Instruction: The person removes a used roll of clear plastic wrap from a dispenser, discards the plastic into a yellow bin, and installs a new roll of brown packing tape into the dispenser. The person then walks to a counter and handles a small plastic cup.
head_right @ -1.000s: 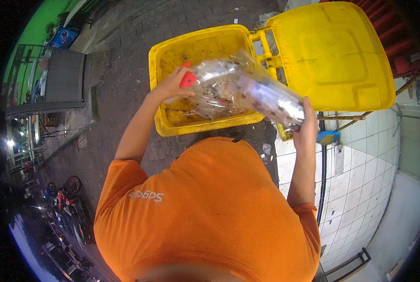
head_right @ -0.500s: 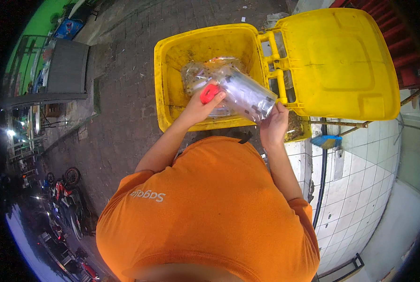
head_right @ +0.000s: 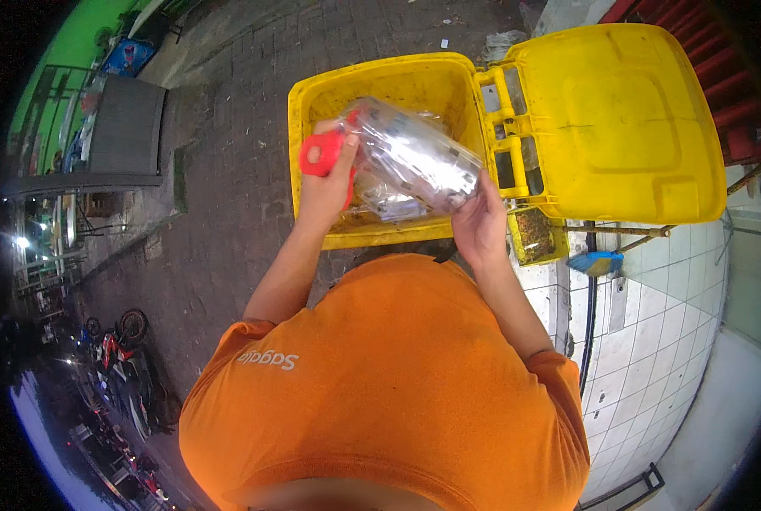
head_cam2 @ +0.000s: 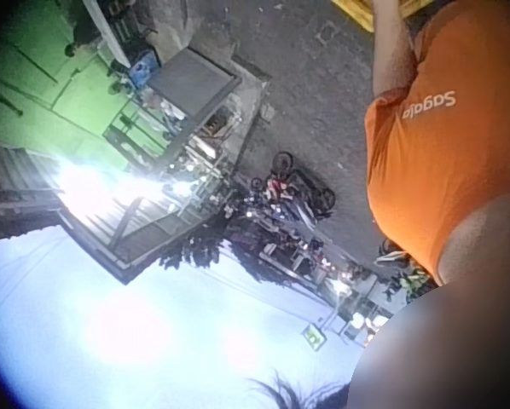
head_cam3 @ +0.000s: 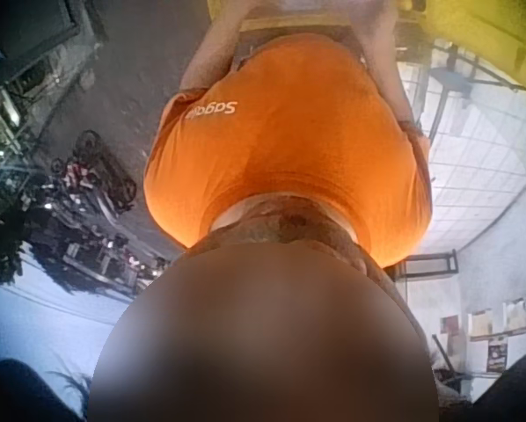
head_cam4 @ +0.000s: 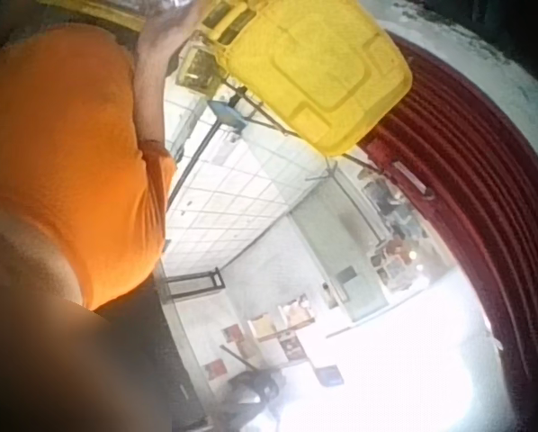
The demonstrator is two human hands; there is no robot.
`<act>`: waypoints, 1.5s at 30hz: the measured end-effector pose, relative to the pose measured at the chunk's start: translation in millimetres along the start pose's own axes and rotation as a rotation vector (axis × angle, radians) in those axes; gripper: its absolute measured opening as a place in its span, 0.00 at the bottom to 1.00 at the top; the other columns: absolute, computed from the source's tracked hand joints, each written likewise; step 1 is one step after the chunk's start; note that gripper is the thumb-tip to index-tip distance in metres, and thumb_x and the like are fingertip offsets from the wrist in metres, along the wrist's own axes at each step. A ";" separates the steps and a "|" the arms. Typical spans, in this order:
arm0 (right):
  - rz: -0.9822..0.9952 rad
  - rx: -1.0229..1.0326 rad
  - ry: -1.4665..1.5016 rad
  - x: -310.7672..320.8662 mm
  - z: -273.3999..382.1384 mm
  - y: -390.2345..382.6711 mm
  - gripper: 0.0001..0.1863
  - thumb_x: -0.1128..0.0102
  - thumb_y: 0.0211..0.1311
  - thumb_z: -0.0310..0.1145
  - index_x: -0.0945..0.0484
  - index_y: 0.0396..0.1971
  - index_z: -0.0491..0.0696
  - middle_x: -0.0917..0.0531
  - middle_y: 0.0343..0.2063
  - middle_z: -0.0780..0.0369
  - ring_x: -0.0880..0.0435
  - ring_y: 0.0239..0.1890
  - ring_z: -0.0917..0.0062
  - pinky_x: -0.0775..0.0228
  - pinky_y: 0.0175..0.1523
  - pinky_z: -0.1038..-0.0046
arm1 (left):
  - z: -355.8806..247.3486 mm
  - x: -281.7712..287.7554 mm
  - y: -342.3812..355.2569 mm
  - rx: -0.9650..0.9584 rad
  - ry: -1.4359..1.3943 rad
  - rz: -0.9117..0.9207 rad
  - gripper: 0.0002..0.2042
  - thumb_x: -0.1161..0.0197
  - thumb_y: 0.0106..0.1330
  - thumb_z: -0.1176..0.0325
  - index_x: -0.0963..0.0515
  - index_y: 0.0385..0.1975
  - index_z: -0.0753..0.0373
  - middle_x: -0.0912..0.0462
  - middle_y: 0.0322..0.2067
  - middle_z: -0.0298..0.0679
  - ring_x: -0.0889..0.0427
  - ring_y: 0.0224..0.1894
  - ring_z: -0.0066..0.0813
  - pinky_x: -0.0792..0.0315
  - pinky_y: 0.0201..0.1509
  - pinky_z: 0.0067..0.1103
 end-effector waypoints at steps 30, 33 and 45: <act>-0.744 0.882 -0.150 72.2 104.9 -208.4 0.25 0.42 0.70 0.47 0.28 0.57 0.44 0.22 0.56 0.57 0.25 0.59 0.66 0.37 0.67 0.61 | 274.2 118.7 182.9 0.133 0.666 0.280 0.18 0.42 0.70 0.56 0.27 0.55 0.55 0.18 0.43 0.49 0.18 0.49 0.42 0.24 0.49 0.35; -0.678 0.950 0.038 74.1 107.6 -280.6 0.26 0.43 0.69 0.46 0.29 0.57 0.43 0.23 0.56 0.56 0.26 0.60 0.65 0.38 0.69 0.59 | 213.0 77.5 152.4 -0.010 1.076 0.494 0.21 0.41 0.68 0.52 0.29 0.58 0.52 0.19 0.51 0.51 0.19 0.55 0.50 0.25 0.56 0.39; -0.658 0.633 -0.605 30.1 14.1 -173.0 0.27 0.40 0.69 0.50 0.22 0.51 0.39 0.18 0.49 0.57 0.21 0.51 0.75 0.30 0.56 0.69 | 122.0 34.2 99.1 -0.077 0.923 1.268 0.31 0.33 0.62 0.43 0.26 0.58 0.58 0.18 0.51 0.44 0.20 0.54 0.41 0.26 0.54 0.34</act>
Point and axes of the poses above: each hand's wrist, its own y-axis towards the middle knuckle, its own x-axis out of the back of the hand, z = x × y, the point moved 9 cm from there along y, towards the middle knuckle
